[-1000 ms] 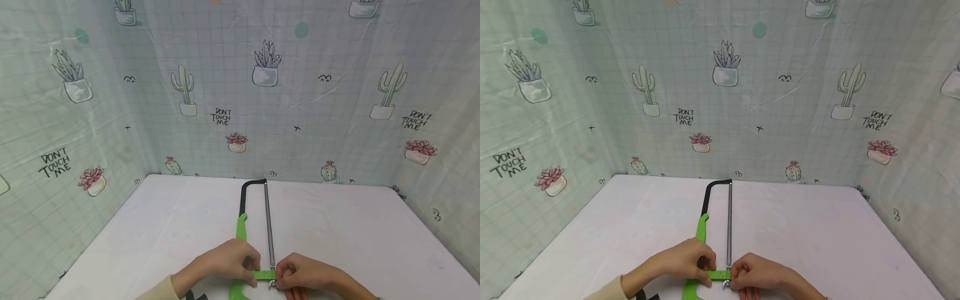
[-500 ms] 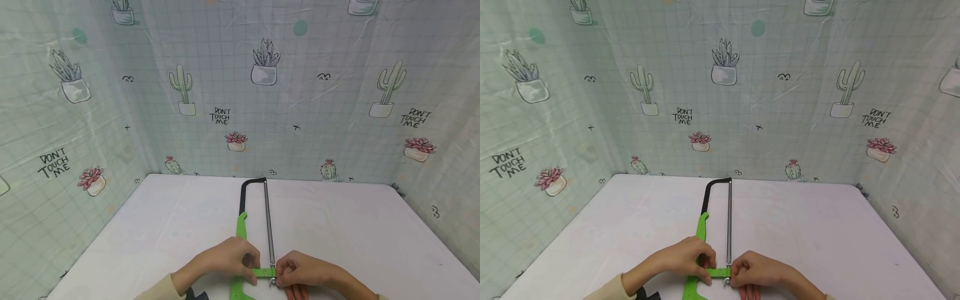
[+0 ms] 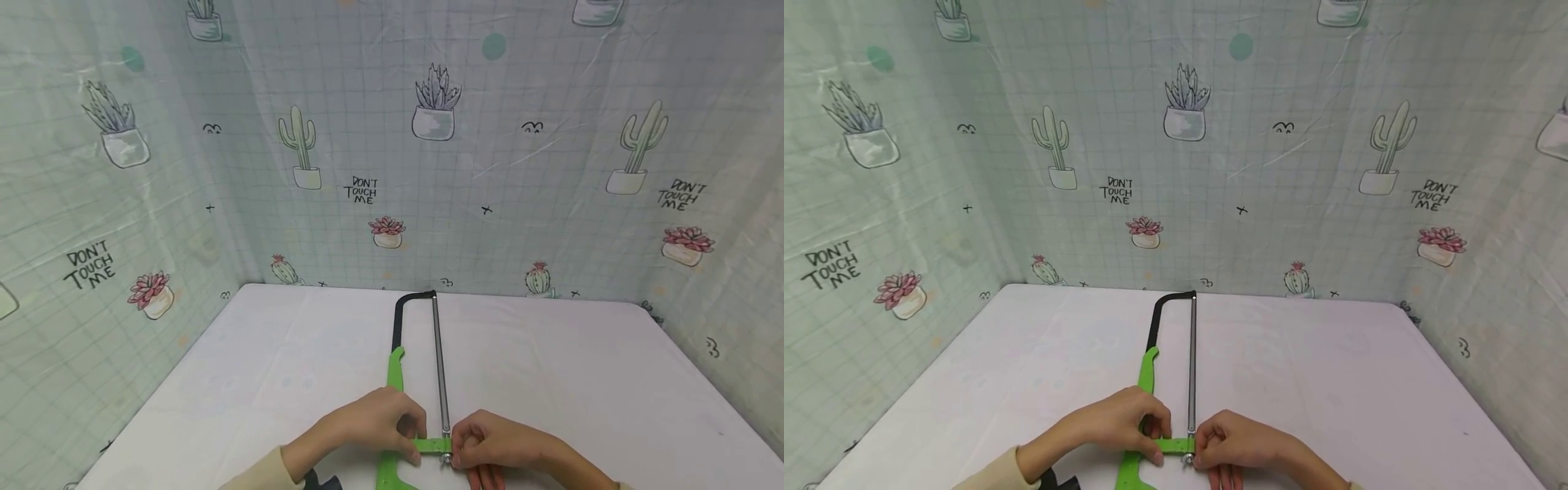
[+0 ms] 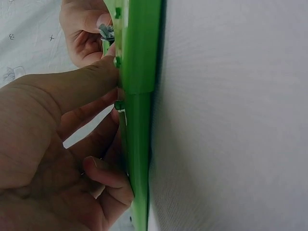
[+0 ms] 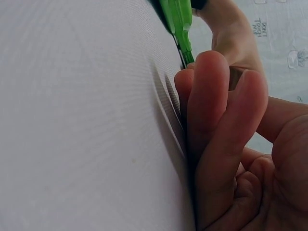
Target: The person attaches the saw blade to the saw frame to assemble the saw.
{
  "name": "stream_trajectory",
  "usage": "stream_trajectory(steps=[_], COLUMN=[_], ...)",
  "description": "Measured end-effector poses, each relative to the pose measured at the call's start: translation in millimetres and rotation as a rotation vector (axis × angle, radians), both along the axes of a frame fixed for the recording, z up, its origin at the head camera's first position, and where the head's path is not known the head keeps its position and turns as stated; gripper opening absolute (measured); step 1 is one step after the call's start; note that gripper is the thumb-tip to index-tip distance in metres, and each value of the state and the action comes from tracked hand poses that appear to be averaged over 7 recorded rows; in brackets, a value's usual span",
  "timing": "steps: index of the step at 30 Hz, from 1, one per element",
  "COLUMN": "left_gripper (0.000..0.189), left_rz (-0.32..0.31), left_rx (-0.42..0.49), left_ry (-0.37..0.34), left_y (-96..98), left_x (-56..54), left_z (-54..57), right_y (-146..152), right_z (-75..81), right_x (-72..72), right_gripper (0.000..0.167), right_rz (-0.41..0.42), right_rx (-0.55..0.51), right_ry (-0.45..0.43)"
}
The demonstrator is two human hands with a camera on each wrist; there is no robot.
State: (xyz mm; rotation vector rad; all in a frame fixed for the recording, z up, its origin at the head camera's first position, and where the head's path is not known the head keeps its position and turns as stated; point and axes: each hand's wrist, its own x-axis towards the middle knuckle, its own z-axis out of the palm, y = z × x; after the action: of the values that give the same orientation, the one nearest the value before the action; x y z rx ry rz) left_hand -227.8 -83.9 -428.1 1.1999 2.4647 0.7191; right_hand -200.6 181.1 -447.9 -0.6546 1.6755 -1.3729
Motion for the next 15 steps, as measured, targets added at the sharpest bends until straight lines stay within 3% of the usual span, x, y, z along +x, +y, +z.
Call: stream_trajectory(steps=[8,15], left_gripper=[0.019,0.019], left_rz=[0.002,0.004], left_rx=[-0.008,-0.008], left_ry=[0.011,0.021], left_y=[0.6,-0.1], left_x=[2.0,2.7], left_z=[0.9,2.1], right_y=[-0.8,-0.3], right_z=[-1.9,-1.6], right_x=[1.8,0.8], right_gripper=[0.011,0.03], right_rz=[-0.01,-0.001], right_rx=[-0.011,-0.016], right_ry=[0.02,0.043])
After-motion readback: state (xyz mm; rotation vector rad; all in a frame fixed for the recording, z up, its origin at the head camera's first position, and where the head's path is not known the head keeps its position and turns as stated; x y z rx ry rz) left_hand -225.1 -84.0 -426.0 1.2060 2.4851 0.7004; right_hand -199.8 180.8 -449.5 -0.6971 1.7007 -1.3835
